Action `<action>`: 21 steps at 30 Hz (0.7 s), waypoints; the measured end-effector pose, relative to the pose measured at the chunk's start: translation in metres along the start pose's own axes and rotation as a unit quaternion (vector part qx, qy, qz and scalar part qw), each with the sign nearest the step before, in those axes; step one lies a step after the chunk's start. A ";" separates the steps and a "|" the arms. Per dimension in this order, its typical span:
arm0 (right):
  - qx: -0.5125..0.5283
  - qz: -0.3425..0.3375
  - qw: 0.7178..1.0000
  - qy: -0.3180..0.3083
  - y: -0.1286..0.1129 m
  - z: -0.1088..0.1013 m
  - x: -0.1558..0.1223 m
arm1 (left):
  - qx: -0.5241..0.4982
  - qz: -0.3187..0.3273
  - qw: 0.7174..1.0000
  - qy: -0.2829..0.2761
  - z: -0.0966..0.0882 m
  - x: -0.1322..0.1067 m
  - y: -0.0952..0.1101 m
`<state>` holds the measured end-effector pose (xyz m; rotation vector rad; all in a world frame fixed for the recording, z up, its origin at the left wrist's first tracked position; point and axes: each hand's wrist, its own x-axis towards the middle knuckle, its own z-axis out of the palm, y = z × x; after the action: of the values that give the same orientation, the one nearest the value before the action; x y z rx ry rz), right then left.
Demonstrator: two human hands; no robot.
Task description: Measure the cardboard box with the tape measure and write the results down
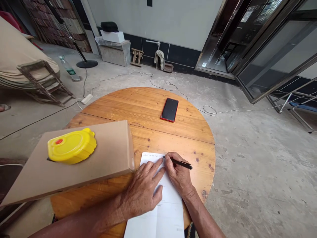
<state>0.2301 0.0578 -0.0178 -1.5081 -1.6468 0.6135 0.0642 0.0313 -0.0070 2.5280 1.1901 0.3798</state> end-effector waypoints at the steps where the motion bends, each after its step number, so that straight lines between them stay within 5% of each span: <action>1: -0.001 -0.002 1.000 -0.001 0.000 0.000 0.000 | 0.000 0.000 1.000 -0.001 0.000 0.000 0.000; 21: 0.037 0.034 0.998 0.029 0.002 -0.001 0.000 | -0.009 -0.005 1.000 -0.010 -0.002 0.002 0.002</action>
<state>0.2316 0.0576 -0.0187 -1.5199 -1.5184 0.6552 0.0658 0.0319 -0.0039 2.5038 1.1847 0.3604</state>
